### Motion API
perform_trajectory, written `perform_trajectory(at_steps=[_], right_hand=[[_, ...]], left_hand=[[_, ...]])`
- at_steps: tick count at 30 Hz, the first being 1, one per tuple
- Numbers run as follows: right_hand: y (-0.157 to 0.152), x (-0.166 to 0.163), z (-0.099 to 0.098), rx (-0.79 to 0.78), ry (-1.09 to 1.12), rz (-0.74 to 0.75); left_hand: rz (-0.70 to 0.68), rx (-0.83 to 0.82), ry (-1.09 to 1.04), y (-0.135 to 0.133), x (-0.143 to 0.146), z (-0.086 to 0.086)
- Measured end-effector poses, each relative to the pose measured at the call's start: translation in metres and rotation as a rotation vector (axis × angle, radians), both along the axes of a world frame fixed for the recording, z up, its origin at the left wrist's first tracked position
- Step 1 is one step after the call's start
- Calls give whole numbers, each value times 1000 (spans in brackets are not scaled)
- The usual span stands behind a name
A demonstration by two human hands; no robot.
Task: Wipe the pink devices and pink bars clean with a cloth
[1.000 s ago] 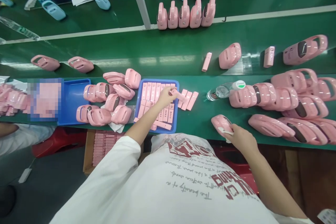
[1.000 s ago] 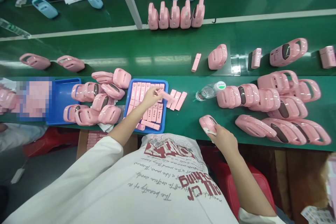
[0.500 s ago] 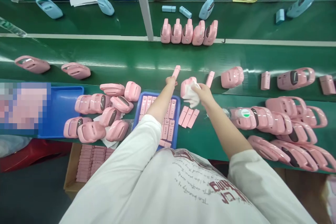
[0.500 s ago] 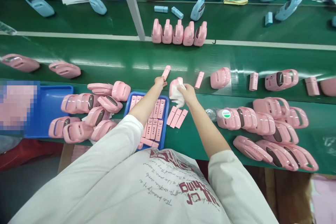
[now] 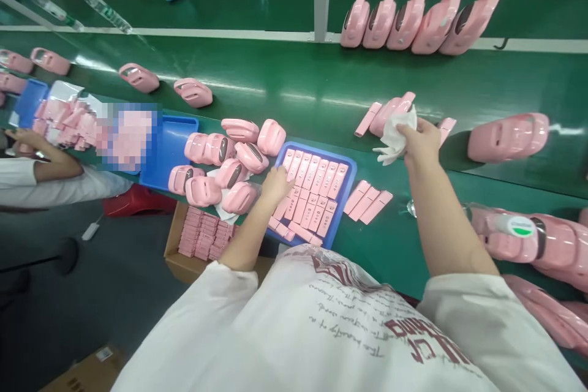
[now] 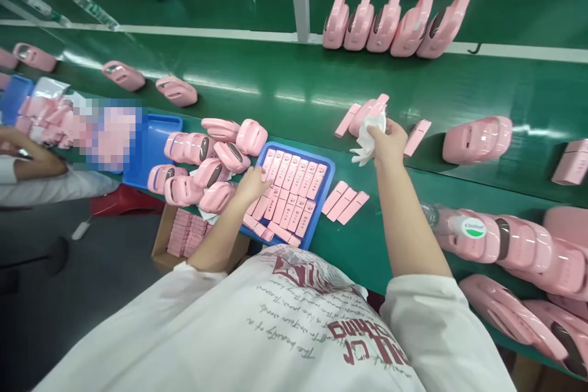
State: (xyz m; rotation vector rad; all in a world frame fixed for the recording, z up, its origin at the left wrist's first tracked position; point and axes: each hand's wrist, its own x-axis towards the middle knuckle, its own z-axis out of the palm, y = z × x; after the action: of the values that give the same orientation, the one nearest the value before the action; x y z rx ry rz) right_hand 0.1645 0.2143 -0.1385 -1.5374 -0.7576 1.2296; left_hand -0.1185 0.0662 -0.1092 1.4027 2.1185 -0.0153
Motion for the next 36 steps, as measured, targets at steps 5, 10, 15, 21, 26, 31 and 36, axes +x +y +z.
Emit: perform_trajectory(at_steps=[5, 10, 15, 21, 26, 31, 36], right_hand=[[-70, -2, 2, -46, 161, 6], [-129, 12, -1, -182, 465, -11], [-178, 29, 3, -147, 537, 73], [-207, 15, 34, -87, 573, 109], [-218, 22, 52, -19, 547, 23], [-244, 58, 46, 9, 470, -150], [-267, 76, 33, -51, 485, -291]], left_hand=[[33, -31, 109, -59, 22, -13], [54, 70, 35, -66, 31, -24], [38, 168, -261, -67, 30, -4], [205, 142, -1285, -83, 72, 39], [-153, -34, -999, -95, 95, 44], [-793, -125, -69, -109, 125, 15], [-984, -220, 80, -111, 169, -15]])
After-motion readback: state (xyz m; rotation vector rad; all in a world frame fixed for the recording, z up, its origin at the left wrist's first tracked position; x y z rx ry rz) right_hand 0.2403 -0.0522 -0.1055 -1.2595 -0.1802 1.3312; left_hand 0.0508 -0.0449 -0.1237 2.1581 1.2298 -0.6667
